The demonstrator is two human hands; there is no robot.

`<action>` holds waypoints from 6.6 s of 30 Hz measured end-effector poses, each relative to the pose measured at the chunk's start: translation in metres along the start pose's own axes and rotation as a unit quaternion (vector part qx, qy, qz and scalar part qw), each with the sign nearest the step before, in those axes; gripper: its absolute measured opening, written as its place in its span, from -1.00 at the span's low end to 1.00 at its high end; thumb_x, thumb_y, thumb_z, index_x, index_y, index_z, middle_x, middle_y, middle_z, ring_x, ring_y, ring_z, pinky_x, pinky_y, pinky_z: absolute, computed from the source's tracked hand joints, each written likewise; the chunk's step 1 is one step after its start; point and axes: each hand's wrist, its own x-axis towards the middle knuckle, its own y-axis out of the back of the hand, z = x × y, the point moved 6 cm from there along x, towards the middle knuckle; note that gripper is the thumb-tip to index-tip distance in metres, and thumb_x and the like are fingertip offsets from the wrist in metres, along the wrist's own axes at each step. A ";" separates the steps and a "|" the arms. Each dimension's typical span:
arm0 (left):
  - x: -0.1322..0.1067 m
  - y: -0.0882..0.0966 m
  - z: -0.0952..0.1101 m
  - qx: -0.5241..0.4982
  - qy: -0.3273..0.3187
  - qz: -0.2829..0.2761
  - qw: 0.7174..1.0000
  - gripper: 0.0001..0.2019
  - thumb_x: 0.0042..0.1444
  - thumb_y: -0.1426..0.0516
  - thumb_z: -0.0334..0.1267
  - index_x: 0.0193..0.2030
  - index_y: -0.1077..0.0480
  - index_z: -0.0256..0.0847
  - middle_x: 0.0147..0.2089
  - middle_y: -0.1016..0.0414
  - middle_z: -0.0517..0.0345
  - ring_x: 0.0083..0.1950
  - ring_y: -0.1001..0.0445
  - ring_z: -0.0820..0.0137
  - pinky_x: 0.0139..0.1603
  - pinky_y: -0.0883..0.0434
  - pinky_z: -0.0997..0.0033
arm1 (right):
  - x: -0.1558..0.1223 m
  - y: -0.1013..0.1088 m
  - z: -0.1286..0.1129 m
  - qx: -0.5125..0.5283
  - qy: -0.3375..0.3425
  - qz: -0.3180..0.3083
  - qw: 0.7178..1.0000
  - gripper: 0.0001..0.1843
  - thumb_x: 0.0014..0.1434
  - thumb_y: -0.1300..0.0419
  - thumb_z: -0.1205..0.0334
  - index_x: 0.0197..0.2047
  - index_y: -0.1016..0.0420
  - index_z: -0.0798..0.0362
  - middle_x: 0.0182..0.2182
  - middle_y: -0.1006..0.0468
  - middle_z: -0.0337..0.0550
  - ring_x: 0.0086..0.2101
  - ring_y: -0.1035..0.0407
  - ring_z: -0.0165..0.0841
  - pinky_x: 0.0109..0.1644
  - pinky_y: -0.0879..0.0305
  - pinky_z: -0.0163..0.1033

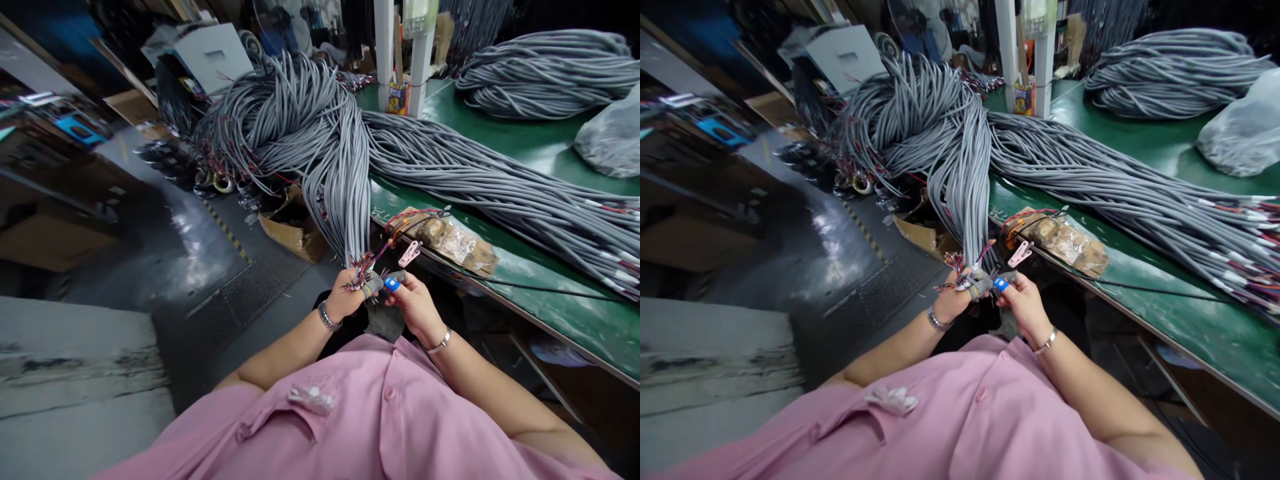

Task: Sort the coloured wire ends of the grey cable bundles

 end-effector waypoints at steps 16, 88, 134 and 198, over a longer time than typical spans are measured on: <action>0.005 -0.004 0.001 0.036 -0.023 -0.032 0.999 -0.74 0.07 -0.21 -0.22 -0.56 -0.41 -0.29 -0.56 -0.42 0.16 -0.46 -0.37 0.46 -0.37 -0.33 0.48 | 0.006 -0.002 -0.011 -0.063 0.038 -0.038 0.997 -0.66 -0.02 -0.40 0.07 -0.23 -0.49 0.04 -0.43 -0.55 -0.23 -0.46 -0.42 -0.40 -0.47 -0.22 -0.35; 0.030 -0.030 0.013 -0.106 0.086 -0.090 0.987 -0.65 -0.04 -0.29 -0.09 -0.62 -0.39 -0.32 -0.64 -0.36 0.17 -0.61 -0.25 0.54 -0.56 -0.15 0.49 | 0.050 0.020 -0.019 0.140 0.005 0.011 0.990 -0.49 -0.13 -0.37 -0.28 -0.32 -0.51 -0.02 -0.44 -0.55 -0.21 -0.49 -0.36 -0.36 -0.38 -0.36 -0.22; 0.023 -0.026 0.007 -0.115 0.059 -0.010 0.992 -0.69 0.01 -0.28 -0.13 -0.58 -0.41 -0.30 -0.61 -0.39 0.18 -0.57 -0.27 0.54 -0.49 -0.20 0.49 | 0.056 0.022 -0.011 0.249 -0.025 -0.062 0.966 -0.51 0.00 -0.30 -0.27 -0.29 -0.53 0.01 -0.32 -0.63 -0.19 -0.45 -0.43 -0.40 -0.37 -0.41 -0.27; 0.017 -0.021 -0.002 -0.094 0.054 0.086 0.990 -0.74 0.03 -0.26 -0.08 -0.50 -0.51 -0.24 -0.58 -0.45 0.19 -0.59 -0.27 0.51 -0.48 -0.27 0.45 | 0.051 0.018 -0.018 0.206 0.001 -0.041 0.978 -0.61 0.04 -0.35 -0.14 -0.27 -0.55 0.02 -0.39 -0.61 -0.23 -0.47 -0.42 -0.44 -0.32 -0.43 -0.30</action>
